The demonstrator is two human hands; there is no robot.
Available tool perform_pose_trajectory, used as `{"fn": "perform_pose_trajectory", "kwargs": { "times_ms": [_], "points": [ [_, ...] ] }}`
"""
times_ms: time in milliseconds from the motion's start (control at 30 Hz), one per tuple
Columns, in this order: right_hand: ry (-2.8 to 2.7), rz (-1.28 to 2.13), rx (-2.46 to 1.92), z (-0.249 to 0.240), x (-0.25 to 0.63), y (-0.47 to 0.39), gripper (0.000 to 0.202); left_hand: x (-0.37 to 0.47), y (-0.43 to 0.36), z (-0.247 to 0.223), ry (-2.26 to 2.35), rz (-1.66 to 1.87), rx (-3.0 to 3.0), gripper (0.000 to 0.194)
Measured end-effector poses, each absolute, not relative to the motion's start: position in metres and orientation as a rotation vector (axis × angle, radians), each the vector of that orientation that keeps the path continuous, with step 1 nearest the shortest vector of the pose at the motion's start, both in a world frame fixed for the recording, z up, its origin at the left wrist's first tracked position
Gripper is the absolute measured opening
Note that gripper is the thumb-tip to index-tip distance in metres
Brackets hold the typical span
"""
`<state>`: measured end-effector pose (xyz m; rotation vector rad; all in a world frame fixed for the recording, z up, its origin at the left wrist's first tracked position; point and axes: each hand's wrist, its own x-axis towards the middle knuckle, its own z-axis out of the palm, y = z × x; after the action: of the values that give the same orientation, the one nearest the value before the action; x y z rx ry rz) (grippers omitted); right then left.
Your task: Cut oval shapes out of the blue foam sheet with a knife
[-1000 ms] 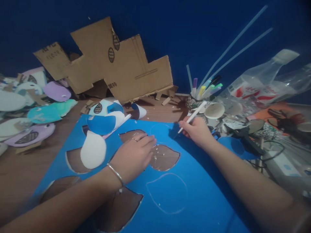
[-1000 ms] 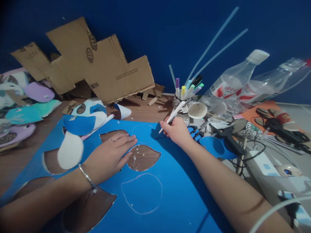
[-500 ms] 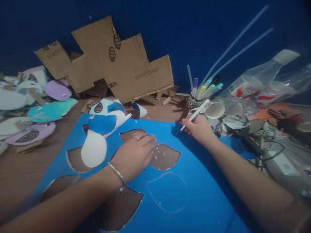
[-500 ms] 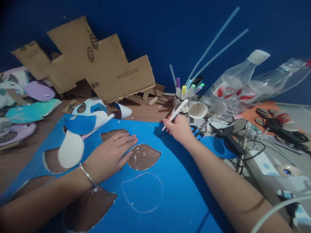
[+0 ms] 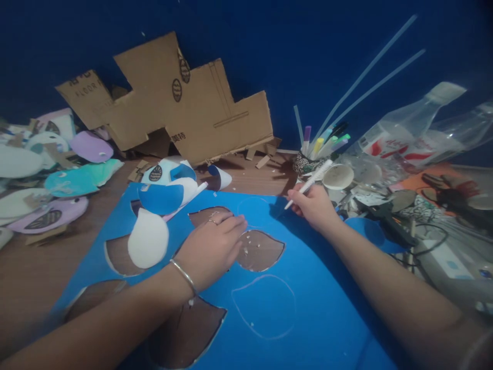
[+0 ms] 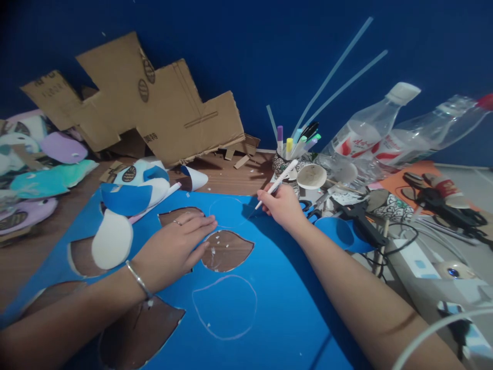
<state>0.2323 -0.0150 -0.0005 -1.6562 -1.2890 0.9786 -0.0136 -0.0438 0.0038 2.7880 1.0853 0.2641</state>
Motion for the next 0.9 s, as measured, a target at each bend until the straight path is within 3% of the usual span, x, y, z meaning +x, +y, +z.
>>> {"fn": "perform_pose_trajectory", "kwargs": {
  "times_ms": [900],
  "points": [
    [-1.345,1.005,-1.692,0.0072,0.2251,-0.0172,0.017,-0.0145,-0.0428,0.0033,1.042,0.26,2.829,0.036]
  ]
}}
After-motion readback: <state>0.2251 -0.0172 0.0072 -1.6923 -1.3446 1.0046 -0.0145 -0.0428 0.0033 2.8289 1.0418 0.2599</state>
